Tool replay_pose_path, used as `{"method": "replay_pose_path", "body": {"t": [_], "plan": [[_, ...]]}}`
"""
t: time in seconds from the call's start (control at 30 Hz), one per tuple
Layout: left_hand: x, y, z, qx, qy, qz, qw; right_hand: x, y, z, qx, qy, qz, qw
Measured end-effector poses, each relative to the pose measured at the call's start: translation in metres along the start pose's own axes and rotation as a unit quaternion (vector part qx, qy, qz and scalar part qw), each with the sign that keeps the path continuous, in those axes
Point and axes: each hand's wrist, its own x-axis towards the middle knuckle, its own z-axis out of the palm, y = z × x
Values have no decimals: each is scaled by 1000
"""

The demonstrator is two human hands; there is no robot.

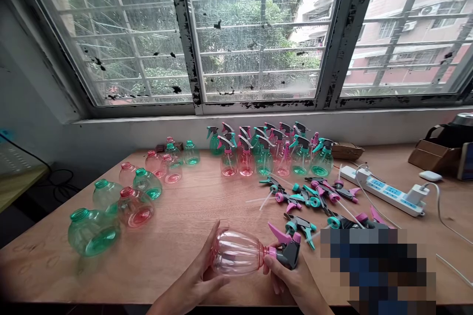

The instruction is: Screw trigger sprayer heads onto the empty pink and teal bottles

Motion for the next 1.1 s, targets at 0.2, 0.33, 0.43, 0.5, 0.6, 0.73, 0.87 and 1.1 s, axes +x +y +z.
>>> {"method": "replay_pose_path", "body": {"t": [0.2, 0.33, 0.43, 0.5, 0.6, 0.73, 0.87, 1.1], "plan": [[-1, -1, 1, -59, 4, -25, 998, 0, -2, 2, -5, 14, 2, 1000], [-1, -5, 1, -28, 2, -15, 1000, 0, -3, 2, 0, 21, 4, 1000], [0, -5, 2, -29, 9, -5, 1000, -1, -5, 3, 0, 17, 4, 1000], [0, -3, 2, -54, 14, -14, 998, -2, -7, 5, -3, 14, 5, 1000], [0, 0, 2, -79, 15, -25, 996, -3, -9, 7, -10, 17, 6, 1000], [0, 3, 2, -70, 7, -22, 997, -3, -10, 7, -3, 25, 7, 1000], [0, 5, 2, -40, 4, -20, 999, -2, -10, 6, -15, 5, 11, 1000], [2, 8, 4, -94, -8, -23, 995, -2, -10, 8, -7, 29, 8, 1000]]}}
